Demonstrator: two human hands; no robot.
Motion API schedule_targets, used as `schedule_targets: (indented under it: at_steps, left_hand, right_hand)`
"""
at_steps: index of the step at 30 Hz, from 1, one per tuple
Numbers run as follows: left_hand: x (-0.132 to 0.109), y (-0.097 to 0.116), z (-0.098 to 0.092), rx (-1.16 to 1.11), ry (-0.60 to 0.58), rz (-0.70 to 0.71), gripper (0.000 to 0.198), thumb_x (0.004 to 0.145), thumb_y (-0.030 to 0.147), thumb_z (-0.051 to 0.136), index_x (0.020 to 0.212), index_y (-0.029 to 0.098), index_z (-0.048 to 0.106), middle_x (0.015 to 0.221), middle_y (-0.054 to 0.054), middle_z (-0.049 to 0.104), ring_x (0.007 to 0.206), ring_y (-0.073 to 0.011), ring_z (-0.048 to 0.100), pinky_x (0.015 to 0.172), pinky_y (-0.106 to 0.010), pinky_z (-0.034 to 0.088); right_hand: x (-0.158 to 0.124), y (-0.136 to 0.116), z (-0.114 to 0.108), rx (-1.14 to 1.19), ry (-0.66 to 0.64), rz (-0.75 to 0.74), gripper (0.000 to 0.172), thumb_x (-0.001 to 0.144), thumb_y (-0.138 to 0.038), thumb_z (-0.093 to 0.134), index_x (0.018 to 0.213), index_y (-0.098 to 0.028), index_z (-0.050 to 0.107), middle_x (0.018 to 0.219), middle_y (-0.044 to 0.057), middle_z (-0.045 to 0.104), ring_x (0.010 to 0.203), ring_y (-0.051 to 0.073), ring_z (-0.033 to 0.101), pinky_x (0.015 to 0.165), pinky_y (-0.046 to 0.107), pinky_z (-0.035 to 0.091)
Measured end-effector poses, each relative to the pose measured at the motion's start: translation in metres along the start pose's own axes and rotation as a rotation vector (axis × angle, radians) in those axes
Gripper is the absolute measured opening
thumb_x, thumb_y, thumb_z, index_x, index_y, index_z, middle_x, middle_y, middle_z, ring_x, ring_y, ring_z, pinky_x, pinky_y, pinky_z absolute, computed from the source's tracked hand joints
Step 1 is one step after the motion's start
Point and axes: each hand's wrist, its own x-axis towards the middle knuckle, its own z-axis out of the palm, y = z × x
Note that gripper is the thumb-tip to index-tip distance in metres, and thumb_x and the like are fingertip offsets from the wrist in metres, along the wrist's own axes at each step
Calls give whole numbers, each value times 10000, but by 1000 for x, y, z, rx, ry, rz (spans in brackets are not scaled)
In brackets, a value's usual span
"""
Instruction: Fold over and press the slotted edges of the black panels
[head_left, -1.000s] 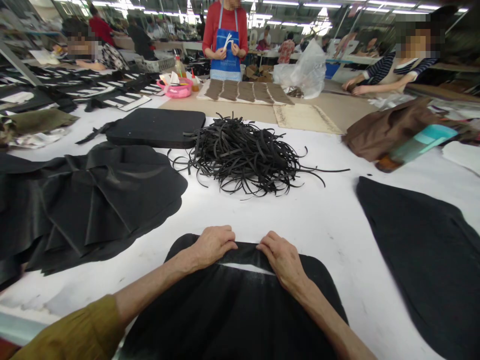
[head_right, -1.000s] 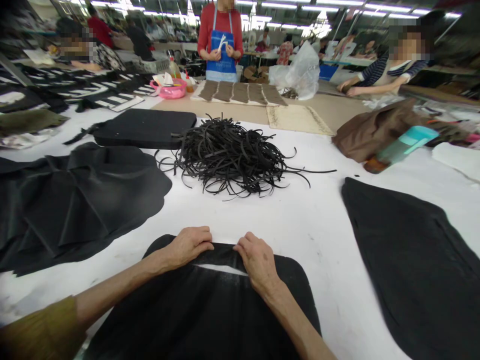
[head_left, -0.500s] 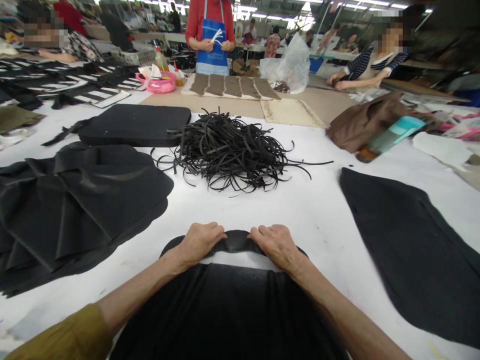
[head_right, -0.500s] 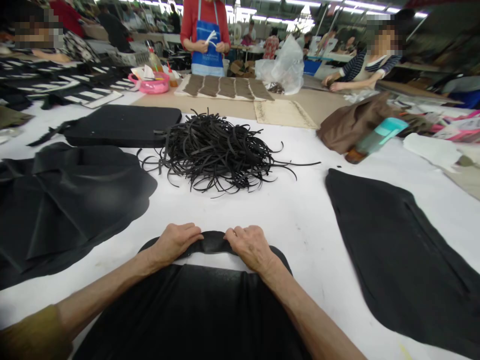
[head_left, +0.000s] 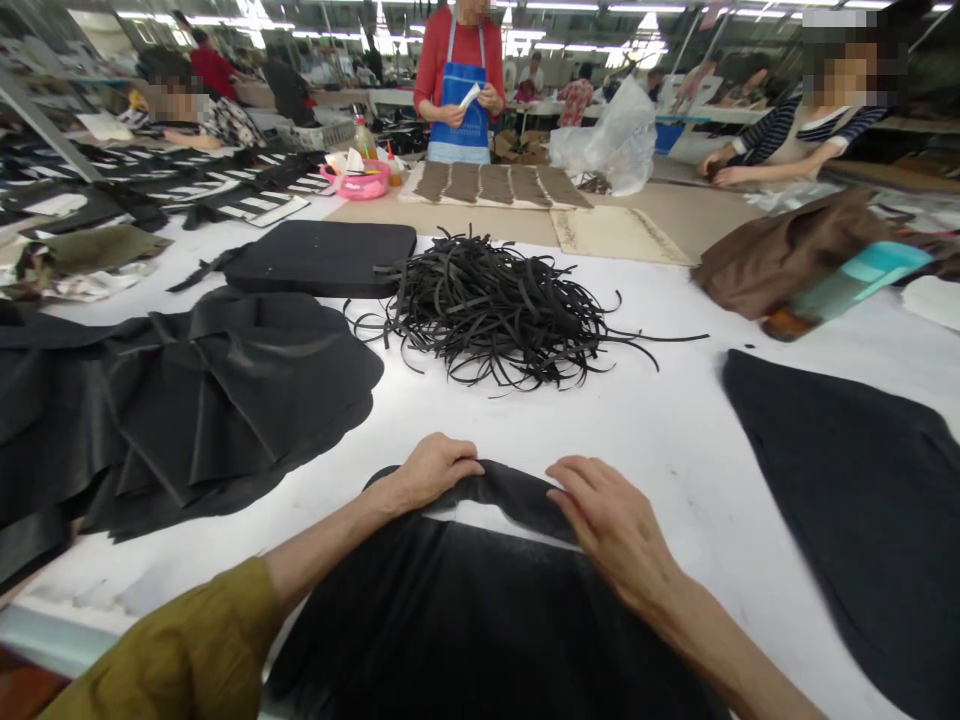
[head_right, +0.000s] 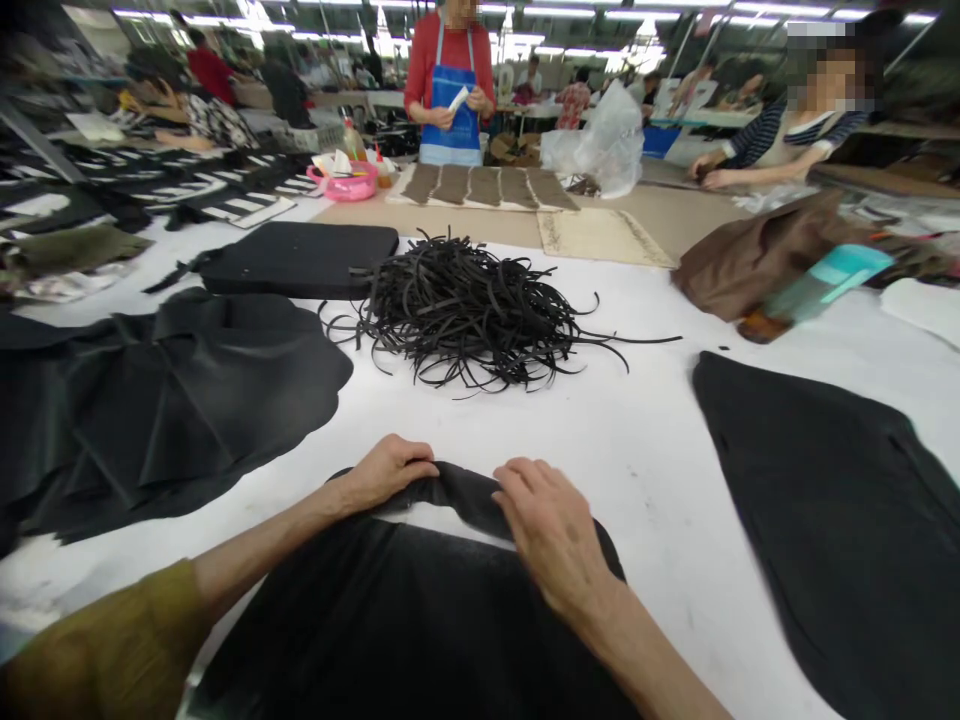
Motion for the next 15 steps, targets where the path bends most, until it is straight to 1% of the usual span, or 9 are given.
schedule_targets:
  at_steps: [1, 2, 3, 5, 6, 8, 11, 13, 15]
  left_hand:
    - [0, 0, -1, -23, 2, -2, 253, 843, 373, 485, 730, 188, 616, 549, 53, 528, 556, -88, 478, 555, -180, 343]
    - [0, 1, -1, -44, 3, -3, 259, 839, 380, 488, 729, 185, 618, 542, 55, 518, 552, -87, 470, 551, -179, 341]
    - [-1, 1, -2, -62, 6, -3, 265, 837, 386, 489, 729, 182, 619, 539, 55, 513, 551, -86, 465, 550, -180, 340]
    - [-2, 3, -3, -93, 11, -1, 275, 838, 390, 483, 730, 177, 620, 543, 53, 516, 553, -87, 459, 550, -181, 339]
    - [-3, 3, -4, -106, 13, 0, 277, 840, 388, 480, 728, 176, 618, 547, 51, 519, 552, -86, 456, 549, -182, 339]
    - [-4, 3, -6, -129, 15, 2, 273, 838, 380, 483, 717, 175, 616, 550, 50, 520, 546, -85, 450, 549, -183, 340]
    - [-4, -2, -7, -168, 16, 1, 252, 832, 357, 498, 706, 171, 613, 551, 48, 517, 546, -85, 449, 554, -187, 345]
    - [-1, -6, -5, -195, 18, -7, 240, 835, 335, 497, 708, 167, 612, 549, 46, 518, 546, -86, 454, 550, -189, 349]
    - [1, -7, -5, -208, 21, -16, 228, 839, 319, 496, 721, 165, 617, 553, 44, 529, 549, -86, 469, 550, -190, 358]
  right_hand:
    - [-2, -16, 1, 27, -39, -105, 274, 865, -146, 365, 1035, -211, 569, 1013, 54, 616, 899, 170, 557, 797, 287, 411]
    - [-3, -32, 4, 84, -118, -188, 329, 848, -98, 347, 1078, -223, 545, 1018, 34, 617, 883, 149, 564, 788, 256, 413]
    - [-3, -47, 8, 139, -202, -237, 381, 820, -59, 342, 1103, -238, 522, 1013, 11, 621, 856, 132, 575, 763, 228, 415]
    - [2, -70, 19, 187, -328, -276, 464, 757, -19, 357, 1138, -253, 481, 1026, -15, 625, 825, 125, 592, 723, 207, 413]
    - [6, -78, 24, 175, -362, -282, 487, 728, -13, 373, 1138, -256, 473, 1035, -18, 625, 819, 131, 599, 703, 210, 411]
    - [12, -86, 33, 97, -375, -270, 524, 685, -6, 393, 1142, -249, 469, 1036, -6, 628, 791, 149, 613, 654, 227, 407]
    - [9, -77, 39, -106, -349, -146, 617, 643, 19, 387, 1211, -216, 446, 1001, 36, 643, 660, 168, 629, 552, 260, 387]
    - [-7, -58, 39, -240, -334, -16, 647, 624, 31, 373, 1219, -204, 467, 950, 57, 660, 589, 181, 628, 501, 278, 378]
    - [-30, -35, 38, -293, -288, 76, 613, 621, 27, 358, 1139, -241, 547, 869, 49, 676, 559, 190, 627, 473, 292, 387]
